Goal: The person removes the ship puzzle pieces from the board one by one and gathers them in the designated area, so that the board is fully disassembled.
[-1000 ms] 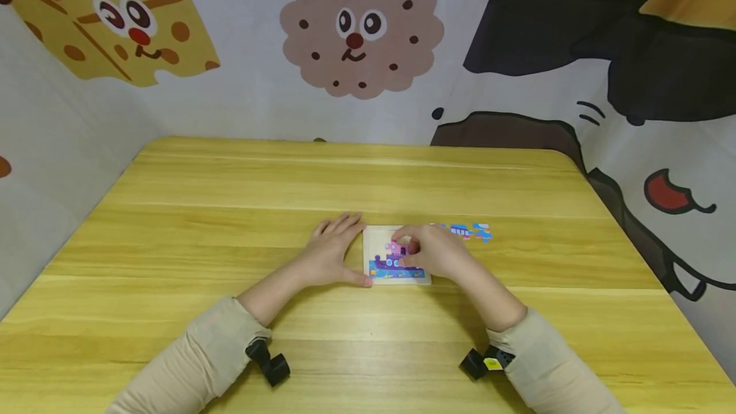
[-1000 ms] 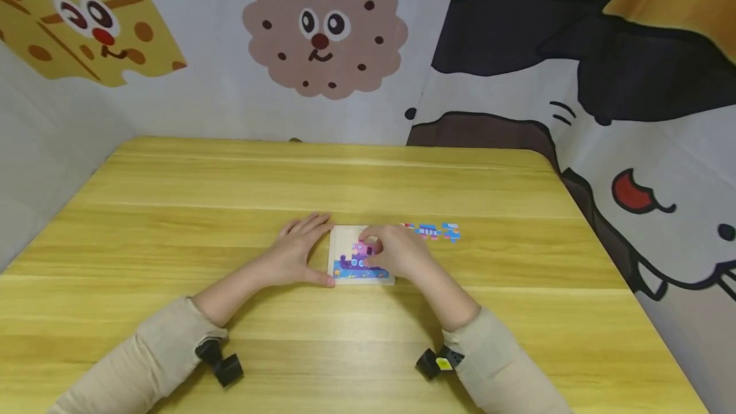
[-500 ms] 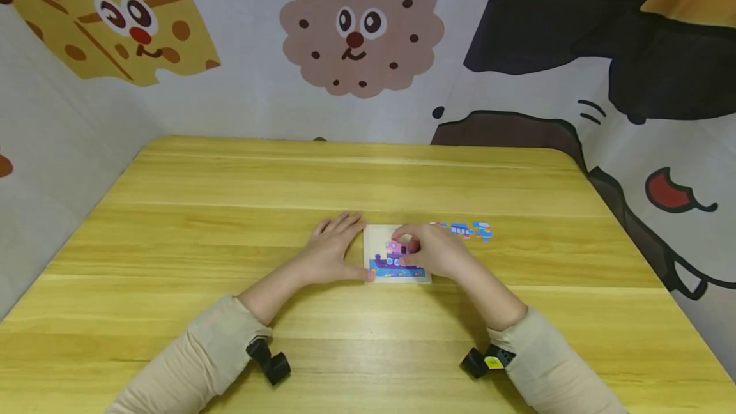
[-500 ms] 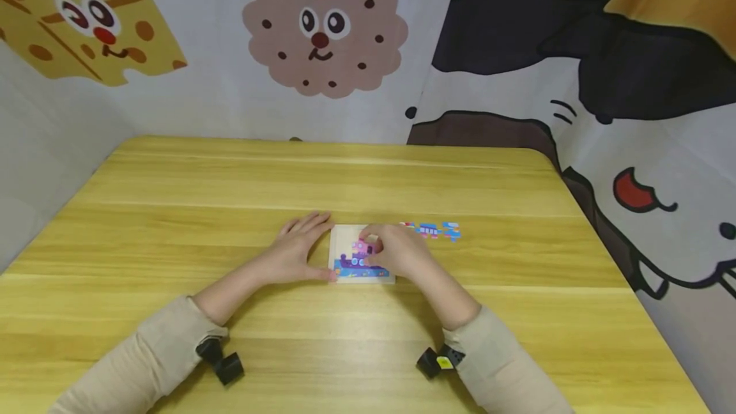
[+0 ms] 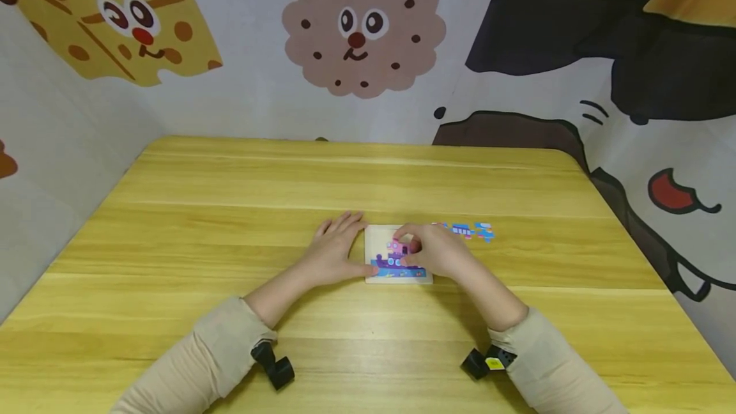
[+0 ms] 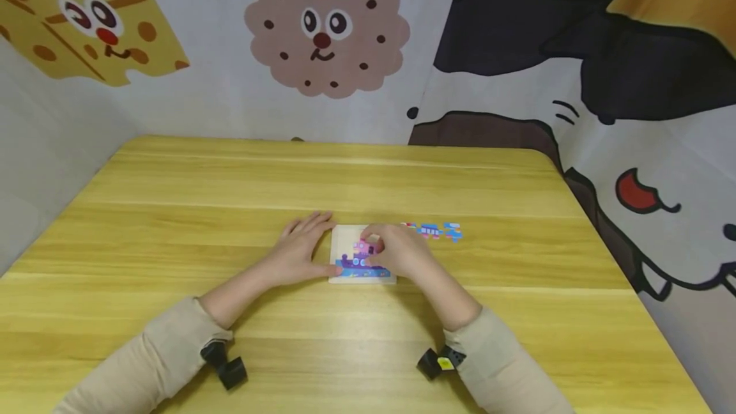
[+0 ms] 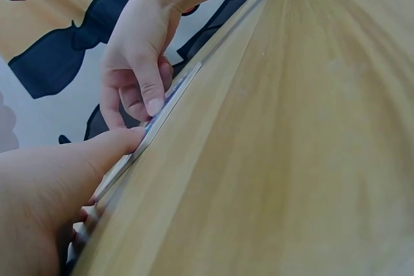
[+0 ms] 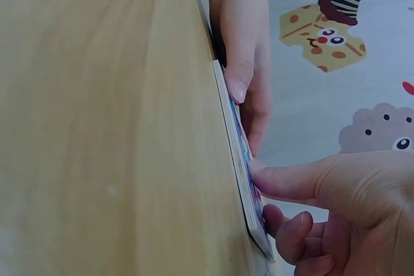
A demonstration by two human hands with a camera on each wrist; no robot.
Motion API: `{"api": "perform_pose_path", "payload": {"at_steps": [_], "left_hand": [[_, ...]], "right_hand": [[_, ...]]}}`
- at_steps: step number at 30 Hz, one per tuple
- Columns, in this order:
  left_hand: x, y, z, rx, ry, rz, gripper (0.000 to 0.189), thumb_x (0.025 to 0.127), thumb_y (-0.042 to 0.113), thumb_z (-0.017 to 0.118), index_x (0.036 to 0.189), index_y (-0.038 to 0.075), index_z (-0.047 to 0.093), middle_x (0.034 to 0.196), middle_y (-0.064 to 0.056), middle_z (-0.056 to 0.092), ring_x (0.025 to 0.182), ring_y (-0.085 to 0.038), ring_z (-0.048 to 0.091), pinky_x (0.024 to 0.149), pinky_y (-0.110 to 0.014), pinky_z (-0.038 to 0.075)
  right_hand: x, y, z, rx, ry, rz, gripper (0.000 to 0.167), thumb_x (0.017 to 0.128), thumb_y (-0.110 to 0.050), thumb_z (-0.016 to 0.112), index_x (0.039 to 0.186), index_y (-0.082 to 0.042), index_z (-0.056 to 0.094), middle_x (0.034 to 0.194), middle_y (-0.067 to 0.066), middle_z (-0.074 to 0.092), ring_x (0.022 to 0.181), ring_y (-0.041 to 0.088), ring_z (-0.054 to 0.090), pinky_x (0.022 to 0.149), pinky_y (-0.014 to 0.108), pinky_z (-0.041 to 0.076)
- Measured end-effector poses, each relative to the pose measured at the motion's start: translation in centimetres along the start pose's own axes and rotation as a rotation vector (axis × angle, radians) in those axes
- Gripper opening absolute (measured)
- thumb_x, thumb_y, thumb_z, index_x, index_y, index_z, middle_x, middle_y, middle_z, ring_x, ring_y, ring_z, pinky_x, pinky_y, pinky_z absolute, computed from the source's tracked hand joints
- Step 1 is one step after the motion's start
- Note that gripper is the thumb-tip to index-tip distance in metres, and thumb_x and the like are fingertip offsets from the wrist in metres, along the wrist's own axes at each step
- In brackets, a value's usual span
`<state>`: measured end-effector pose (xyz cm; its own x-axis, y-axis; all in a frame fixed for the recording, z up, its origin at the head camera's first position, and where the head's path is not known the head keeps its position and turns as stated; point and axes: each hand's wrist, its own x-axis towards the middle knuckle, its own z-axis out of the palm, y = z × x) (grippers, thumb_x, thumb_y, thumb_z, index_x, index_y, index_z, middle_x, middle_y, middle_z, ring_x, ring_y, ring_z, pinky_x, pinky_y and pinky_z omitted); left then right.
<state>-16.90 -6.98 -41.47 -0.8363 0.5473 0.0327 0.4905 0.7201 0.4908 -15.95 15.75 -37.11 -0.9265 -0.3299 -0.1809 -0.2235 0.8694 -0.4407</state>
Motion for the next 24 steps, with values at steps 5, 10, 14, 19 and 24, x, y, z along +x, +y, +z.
{"api": "perform_pose_path", "payload": {"at_steps": [5, 10, 14, 19, 24], "left_hand": [[-0.05, 0.22, -0.11, 0.000, -0.002, -0.012, 0.093, 0.077, 0.061, 0.068, 0.147, 0.009, 0.036, 0.157, -0.007, 0.019, 0.144, -0.025, 0.009, 0.112, -0.053, 0.002], [-0.05, 0.28, -0.09, 0.006, 0.003, -0.016, 0.094, 0.076, 0.061, 0.069, 0.147, 0.008, 0.036, 0.157, -0.006, 0.019, 0.144, -0.025, 0.009, 0.112, -0.053, 0.002], [-0.01, 0.27, -0.01, 0.007, 0.001, -0.016, 0.094, 0.076, 0.061, 0.069, 0.147, 0.008, 0.036, 0.157, -0.006, 0.019, 0.144, -0.025, 0.009, 0.112, -0.053, 0.002], [-0.03, 0.35, -0.01, 0.002, -0.003, -0.018, 0.095, 0.076, 0.061, 0.069, 0.147, 0.008, 0.036, 0.157, -0.006, 0.019, 0.144, -0.025, 0.008, 0.112, -0.054, 0.002], [-0.15, 0.38, -0.09, -0.004, 0.005, -0.016, 0.095, 0.076, 0.062, 0.069, 0.147, 0.008, 0.036, 0.157, -0.007, 0.020, 0.144, -0.025, 0.009, 0.111, -0.054, 0.003]], "right_hand": [[-0.10, -0.07, 0.01, 0.001, 0.001, 0.007, 0.038, 0.081, -0.017, 0.078, 0.116, -0.021, 0.066, 0.076, -0.006, 0.059, 0.064, 0.015, 0.053, 0.055, 0.030, 0.042], [-0.30, -0.15, 0.11, 0.019, 0.013, 0.016, 0.038, 0.081, -0.016, 0.078, 0.117, -0.021, 0.064, 0.076, -0.006, 0.059, 0.060, 0.015, 0.053, 0.053, 0.030, 0.042], [-0.57, -0.27, 0.22, 0.011, 0.032, 0.024, 0.039, 0.081, -0.018, 0.078, 0.117, -0.022, 0.063, 0.075, -0.006, 0.059, 0.058, 0.014, 0.053, 0.052, 0.030, 0.043], [-0.75, -0.44, 0.30, -0.001, 0.048, 0.028, 0.040, 0.081, -0.019, 0.079, 0.117, -0.022, 0.064, 0.076, -0.006, 0.060, 0.059, 0.013, 0.054, 0.053, 0.030, 0.044], [-0.68, -0.49, 0.39, 0.010, 0.051, 0.033, 0.040, 0.080, -0.018, 0.079, 0.117, -0.022, 0.063, 0.077, -0.006, 0.060, 0.059, 0.013, 0.054, 0.053, 0.030, 0.044]]}}
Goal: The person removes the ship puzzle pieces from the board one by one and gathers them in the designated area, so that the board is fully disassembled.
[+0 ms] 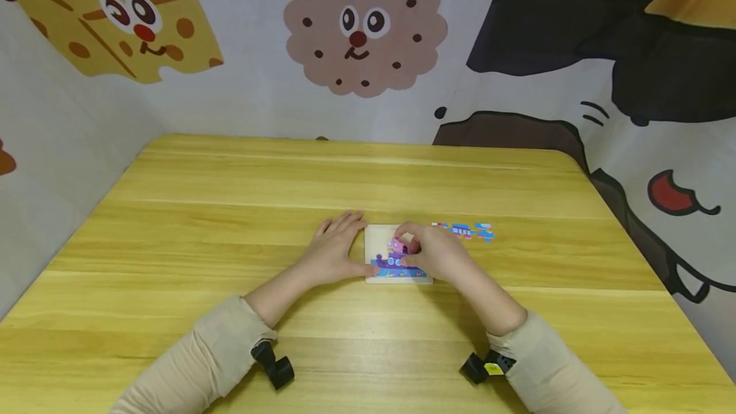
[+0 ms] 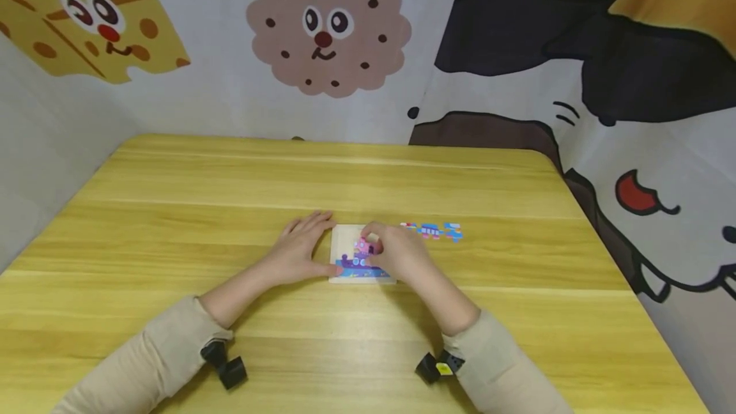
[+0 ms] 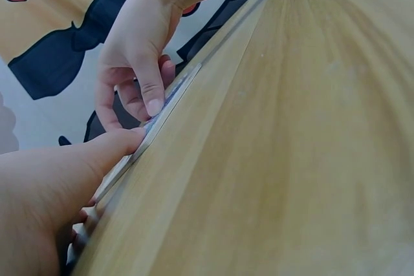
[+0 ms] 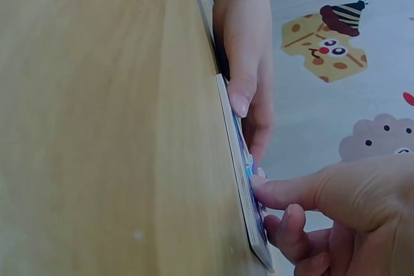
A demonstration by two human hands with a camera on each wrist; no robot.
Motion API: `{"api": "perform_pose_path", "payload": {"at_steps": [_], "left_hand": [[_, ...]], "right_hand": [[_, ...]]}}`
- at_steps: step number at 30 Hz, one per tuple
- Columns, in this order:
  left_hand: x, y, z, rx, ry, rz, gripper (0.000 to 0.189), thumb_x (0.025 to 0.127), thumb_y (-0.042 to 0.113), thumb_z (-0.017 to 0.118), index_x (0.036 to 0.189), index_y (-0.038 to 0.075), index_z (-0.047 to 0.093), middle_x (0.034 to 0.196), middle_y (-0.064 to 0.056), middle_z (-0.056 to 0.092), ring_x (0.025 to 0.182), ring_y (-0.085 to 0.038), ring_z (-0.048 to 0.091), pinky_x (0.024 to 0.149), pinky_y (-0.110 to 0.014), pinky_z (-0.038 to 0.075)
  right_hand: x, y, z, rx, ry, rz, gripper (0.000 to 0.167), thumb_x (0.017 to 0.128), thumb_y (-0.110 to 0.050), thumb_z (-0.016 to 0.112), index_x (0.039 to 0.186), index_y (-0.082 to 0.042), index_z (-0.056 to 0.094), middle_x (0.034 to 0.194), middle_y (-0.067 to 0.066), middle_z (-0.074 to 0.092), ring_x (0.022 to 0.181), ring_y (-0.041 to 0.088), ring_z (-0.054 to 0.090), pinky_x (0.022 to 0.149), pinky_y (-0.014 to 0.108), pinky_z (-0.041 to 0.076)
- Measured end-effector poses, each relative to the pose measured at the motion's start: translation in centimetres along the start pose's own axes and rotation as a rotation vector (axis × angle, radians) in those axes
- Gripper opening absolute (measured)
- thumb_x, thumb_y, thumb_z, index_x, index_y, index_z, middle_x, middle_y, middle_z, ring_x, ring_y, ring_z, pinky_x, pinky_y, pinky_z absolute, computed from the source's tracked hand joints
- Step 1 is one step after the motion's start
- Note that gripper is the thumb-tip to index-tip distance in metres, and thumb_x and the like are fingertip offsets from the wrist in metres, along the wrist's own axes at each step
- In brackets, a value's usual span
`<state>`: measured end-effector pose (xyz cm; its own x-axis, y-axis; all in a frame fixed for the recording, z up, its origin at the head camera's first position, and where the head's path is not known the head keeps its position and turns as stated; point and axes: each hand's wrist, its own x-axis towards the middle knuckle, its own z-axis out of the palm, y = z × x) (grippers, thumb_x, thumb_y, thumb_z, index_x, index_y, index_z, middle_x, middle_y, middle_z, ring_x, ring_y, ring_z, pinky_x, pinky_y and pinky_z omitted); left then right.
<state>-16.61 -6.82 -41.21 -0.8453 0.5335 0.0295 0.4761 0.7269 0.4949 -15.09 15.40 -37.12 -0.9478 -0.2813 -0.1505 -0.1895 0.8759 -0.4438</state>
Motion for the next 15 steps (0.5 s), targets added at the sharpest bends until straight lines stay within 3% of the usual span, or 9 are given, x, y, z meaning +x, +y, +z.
{"api": "perform_pose_path", "payload": {"at_steps": [15], "left_hand": [[0.07, -0.14, -0.10, 0.002, -0.005, -0.003, 0.095, 0.076, 0.061, 0.069, 0.147, 0.008, 0.036, 0.157, -0.006, 0.019, 0.144, -0.025, 0.009, 0.112, -0.052, 0.002]], "right_hand": [[-0.17, 0.04, 0.24, -0.007, 0.057, -0.080, 0.038, 0.079, -0.016, 0.080, 0.110, -0.021, 0.059, 0.073, -0.007, 0.060, 0.059, 0.012, 0.053, 0.056, 0.030, 0.044]]}}
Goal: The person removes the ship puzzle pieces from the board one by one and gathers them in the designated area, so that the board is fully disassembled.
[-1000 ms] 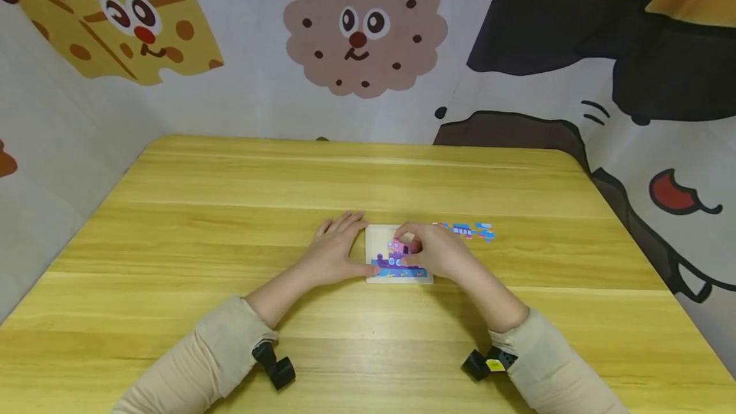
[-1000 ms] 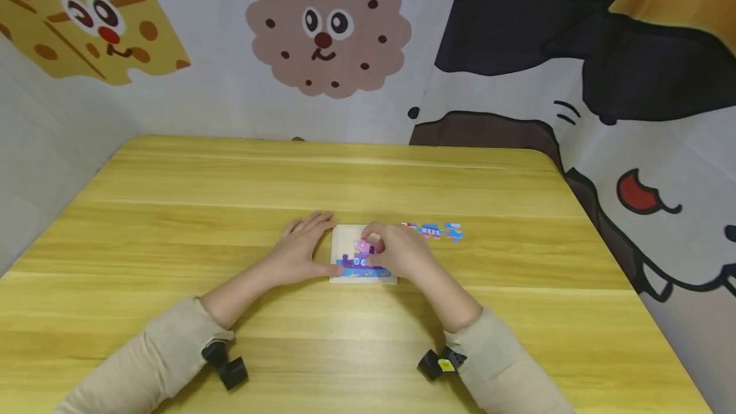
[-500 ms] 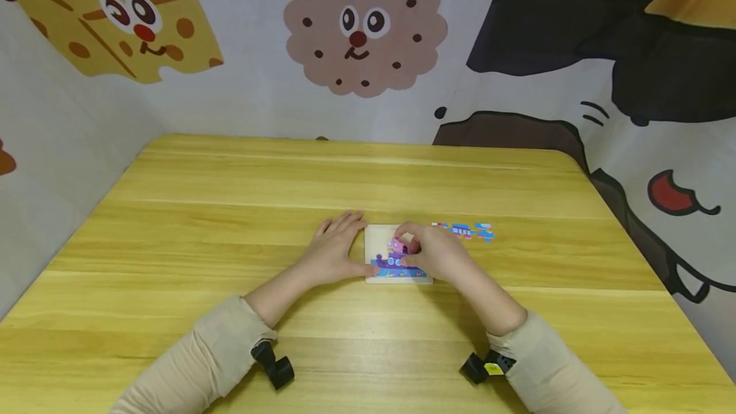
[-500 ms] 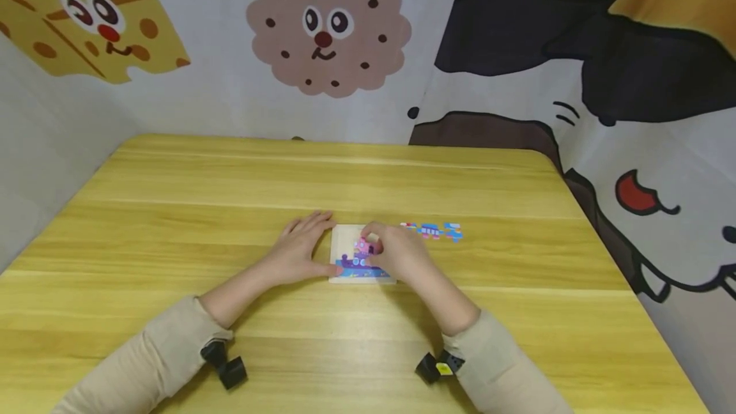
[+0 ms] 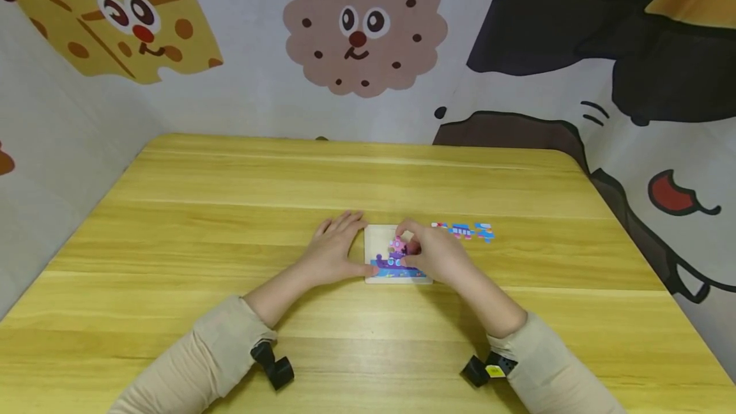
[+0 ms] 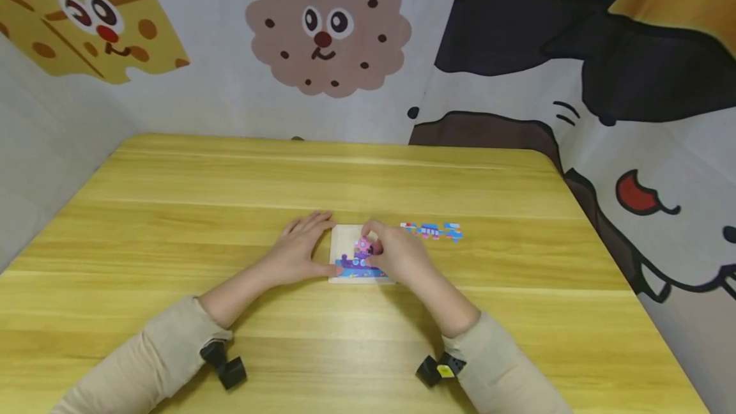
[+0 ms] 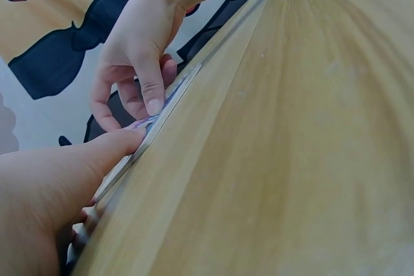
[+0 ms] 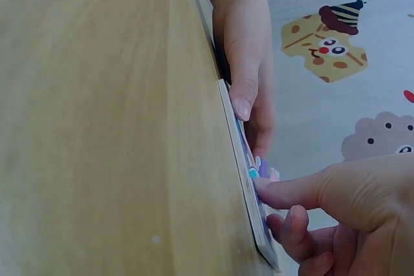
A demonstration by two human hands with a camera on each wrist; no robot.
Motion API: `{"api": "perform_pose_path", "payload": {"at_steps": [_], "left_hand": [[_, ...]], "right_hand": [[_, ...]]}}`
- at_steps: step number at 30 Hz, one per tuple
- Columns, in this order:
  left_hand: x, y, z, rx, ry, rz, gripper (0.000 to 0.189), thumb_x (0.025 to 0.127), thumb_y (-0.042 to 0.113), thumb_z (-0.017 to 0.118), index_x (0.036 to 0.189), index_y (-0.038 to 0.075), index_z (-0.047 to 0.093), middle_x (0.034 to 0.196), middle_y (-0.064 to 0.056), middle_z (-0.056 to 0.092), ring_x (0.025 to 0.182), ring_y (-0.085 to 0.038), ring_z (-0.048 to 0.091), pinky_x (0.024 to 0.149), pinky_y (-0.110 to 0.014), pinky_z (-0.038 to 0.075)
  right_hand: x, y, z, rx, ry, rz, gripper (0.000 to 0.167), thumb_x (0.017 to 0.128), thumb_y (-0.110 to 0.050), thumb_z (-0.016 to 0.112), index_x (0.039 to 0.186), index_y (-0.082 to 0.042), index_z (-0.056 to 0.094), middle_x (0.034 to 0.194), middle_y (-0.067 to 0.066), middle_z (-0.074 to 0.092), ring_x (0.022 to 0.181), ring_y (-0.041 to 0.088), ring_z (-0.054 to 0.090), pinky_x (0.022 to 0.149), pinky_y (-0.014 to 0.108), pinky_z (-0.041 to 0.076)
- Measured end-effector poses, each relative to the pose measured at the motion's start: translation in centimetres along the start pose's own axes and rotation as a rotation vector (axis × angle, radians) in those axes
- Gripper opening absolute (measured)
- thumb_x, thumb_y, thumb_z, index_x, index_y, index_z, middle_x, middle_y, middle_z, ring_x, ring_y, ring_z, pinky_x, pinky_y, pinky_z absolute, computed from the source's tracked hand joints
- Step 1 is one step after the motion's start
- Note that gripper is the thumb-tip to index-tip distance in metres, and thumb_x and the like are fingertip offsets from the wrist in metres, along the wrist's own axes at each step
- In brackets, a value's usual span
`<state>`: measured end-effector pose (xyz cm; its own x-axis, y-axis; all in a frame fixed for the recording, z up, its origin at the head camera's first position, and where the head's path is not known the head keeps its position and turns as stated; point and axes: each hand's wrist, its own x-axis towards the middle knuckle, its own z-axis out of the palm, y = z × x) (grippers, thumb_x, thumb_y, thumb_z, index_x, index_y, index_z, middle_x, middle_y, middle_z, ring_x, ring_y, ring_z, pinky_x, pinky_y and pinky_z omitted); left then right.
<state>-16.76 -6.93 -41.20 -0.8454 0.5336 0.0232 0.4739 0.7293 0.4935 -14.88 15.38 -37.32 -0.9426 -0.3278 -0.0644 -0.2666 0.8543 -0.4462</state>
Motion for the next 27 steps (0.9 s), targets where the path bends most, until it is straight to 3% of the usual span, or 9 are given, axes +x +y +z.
{"api": "perform_pose_path", "payload": {"at_steps": [13, 27], "left_hand": [[-0.1, 0.2, 0.3, 0.002, 0.000, 0.001, 0.094, 0.076, 0.062, 0.069, 0.147, 0.009, 0.037, 0.157, -0.006, 0.019, 0.144, -0.025, 0.009, 0.112, -0.052, 0.002], [-0.1, 0.1, 0.2, 0.014, 0.005, -0.003, 0.096, 0.075, 0.065, 0.067, 0.147, 0.010, 0.036, 0.157, -0.007, 0.020, 0.144, -0.026, 0.010, 0.112, -0.053, 0.003]], "right_hand": [[-0.5, 1.1, 0.6, 0.079, 0.066, -0.022, 0.038, 0.077, -0.012, 0.081, 0.108, -0.018, 0.061, 0.088, -0.008, 0.064, 0.069, 0.010, 0.055, 0.061, 0.031, 0.043], [-1.0, 2.5, 0.9, 0.375, 0.177, -0.137, 0.022, 0.086, -0.002, 0.069, 0.103, -0.014, 0.065, 0.084, 0.000, 0.062, 0.055, 0.014, 0.047, 0.048, 0.025, 0.040]]}}
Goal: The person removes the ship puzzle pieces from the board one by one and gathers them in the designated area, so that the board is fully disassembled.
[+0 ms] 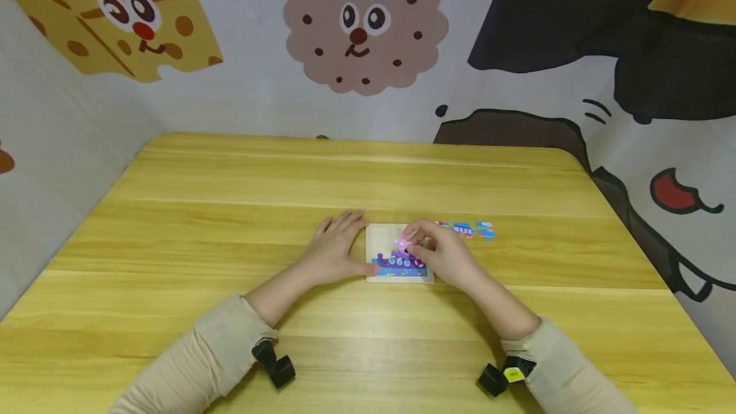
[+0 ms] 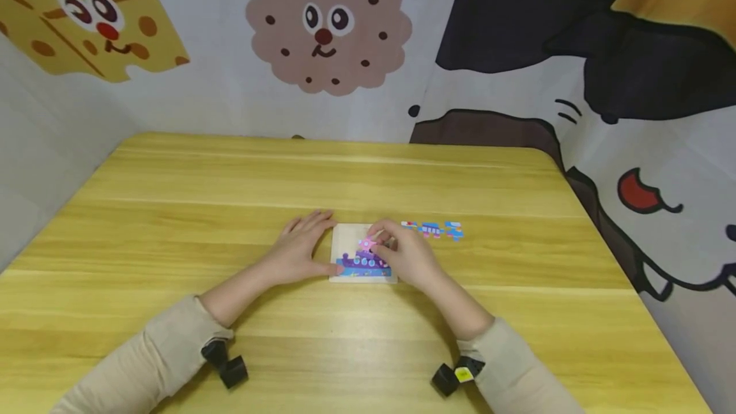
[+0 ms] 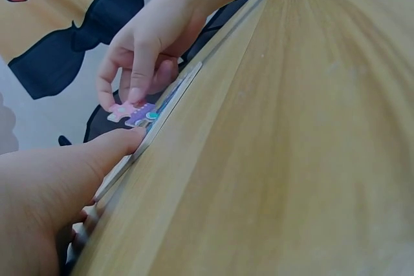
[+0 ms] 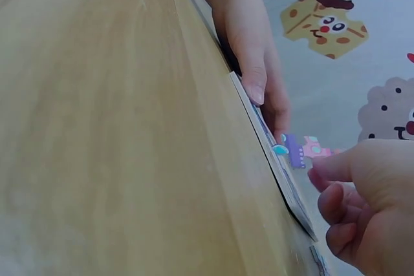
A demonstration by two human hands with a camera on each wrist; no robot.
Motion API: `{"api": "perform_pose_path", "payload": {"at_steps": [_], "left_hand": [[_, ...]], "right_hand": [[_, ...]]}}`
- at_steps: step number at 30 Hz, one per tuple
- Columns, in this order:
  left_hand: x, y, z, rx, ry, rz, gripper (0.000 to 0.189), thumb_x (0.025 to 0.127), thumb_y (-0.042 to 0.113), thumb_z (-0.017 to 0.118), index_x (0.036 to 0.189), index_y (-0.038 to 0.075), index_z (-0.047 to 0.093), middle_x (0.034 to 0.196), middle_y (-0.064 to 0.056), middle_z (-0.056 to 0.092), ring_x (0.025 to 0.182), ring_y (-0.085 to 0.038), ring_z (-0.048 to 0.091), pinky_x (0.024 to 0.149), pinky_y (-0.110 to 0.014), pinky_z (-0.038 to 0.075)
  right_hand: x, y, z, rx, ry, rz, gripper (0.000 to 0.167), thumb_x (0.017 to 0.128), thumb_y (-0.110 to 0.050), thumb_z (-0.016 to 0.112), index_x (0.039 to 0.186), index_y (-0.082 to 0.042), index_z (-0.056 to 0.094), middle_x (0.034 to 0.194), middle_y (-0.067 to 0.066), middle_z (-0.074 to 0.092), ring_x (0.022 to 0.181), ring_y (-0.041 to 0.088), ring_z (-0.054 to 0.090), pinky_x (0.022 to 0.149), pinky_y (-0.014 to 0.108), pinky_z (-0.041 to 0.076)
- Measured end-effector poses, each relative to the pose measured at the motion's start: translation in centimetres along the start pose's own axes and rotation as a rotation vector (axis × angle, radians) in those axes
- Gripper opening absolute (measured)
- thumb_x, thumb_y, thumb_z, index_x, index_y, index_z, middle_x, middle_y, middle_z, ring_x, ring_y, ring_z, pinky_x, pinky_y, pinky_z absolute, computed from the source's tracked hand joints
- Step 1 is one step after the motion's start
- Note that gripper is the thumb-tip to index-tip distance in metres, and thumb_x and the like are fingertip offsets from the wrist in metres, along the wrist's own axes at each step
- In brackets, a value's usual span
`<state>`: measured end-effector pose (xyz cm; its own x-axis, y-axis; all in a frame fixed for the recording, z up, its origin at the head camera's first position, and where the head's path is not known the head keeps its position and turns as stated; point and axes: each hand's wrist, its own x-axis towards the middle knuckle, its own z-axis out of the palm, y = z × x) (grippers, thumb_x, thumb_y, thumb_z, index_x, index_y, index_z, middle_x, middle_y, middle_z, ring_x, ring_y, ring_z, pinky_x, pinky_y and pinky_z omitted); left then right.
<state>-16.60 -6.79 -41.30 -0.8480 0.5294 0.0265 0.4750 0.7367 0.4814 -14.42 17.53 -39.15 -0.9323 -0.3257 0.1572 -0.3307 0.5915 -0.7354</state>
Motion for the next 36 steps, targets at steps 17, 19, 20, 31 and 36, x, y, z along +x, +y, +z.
{"api": "perform_pose_path", "payload": {"at_steps": [17, 19, 20, 31, 36], "left_hand": [[0.0, 0.0, -0.1, 0.009, -0.010, 0.011, 0.096, 0.076, 0.065, 0.067, 0.148, 0.009, 0.035, 0.158, -0.006, 0.019, 0.144, -0.025, 0.008, 0.112, -0.053, 0.002], [0.0, 0.0, -0.1, 0.009, -0.012, 0.013, 0.096, 0.076, 0.064, 0.067, 0.148, 0.009, 0.035, 0.158, -0.007, 0.019, 0.144, -0.026, 0.008, 0.112, -0.053, 0.002], [-0.1, 0.0, -0.2, 0.010, -0.012, 0.013, 0.096, 0.076, 0.064, 0.067, 0.148, 0.009, 0.035, 0.158, -0.007, 0.019, 0.144, -0.026, 0.008, 0.112, -0.053, 0.002], [-0.1, -0.1, -0.1, 0.016, -0.013, 0.006, 0.096, 0.077, 0.064, 0.066, 0.148, 0.010, 0.035, 0.158, -0.006, 0.019, 0.144, -0.025, 0.008, 0.112, -0.053, 0.002], [-0.1, 0.0, -0.1, 0.021, -0.012, 0.004, 0.095, 0.077, 0.064, 0.067, 0.148, 0.009, 0.035, 0.157, -0.006, 0.019, 0.144, -0.025, 0.009, 0.112, -0.053, 0.002]], "right_hand": [[-0.1, 1.2, -2.3, 0.230, -0.017, 0.074, 0.021, 0.090, 0.003, 0.062, 0.108, -0.005, 0.065, 0.087, 0.012, 0.064, 0.057, 0.020, 0.050, 0.048, 0.024, 0.041], [-0.3, 1.5, -2.7, 0.230, -0.006, 0.079, 0.020, 0.090, 0.002, 0.062, 0.108, -0.004, 0.065, 0.088, 0.013, 0.065, 0.060, 0.023, 0.052, 0.048, 0.025, 0.041], [-0.4, 1.6, -2.9, 0.233, -0.003, 0.086, 0.020, 0.090, 0.002, 0.062, 0.108, -0.004, 0.065, 0.089, 0.013, 0.065, 0.062, 0.024, 0.054, 0.050, 0.026, 0.043], [-1.5, 3.4, -5.1, 0.193, 0.037, 0.077, 0.023, 0.089, 0.003, 0.062, 0.112, 0.001, 0.065, 0.094, 0.014, 0.069, 0.077, 0.019, 0.061, 0.066, 0.029, 0.051], [-2.3, 4.0, -6.1, 0.183, 0.048, 0.078, 0.024, 0.090, 0.000, 0.063, 0.113, 0.002, 0.065, 0.096, 0.015, 0.068, 0.079, 0.016, 0.061, 0.070, 0.026, 0.050]]}}
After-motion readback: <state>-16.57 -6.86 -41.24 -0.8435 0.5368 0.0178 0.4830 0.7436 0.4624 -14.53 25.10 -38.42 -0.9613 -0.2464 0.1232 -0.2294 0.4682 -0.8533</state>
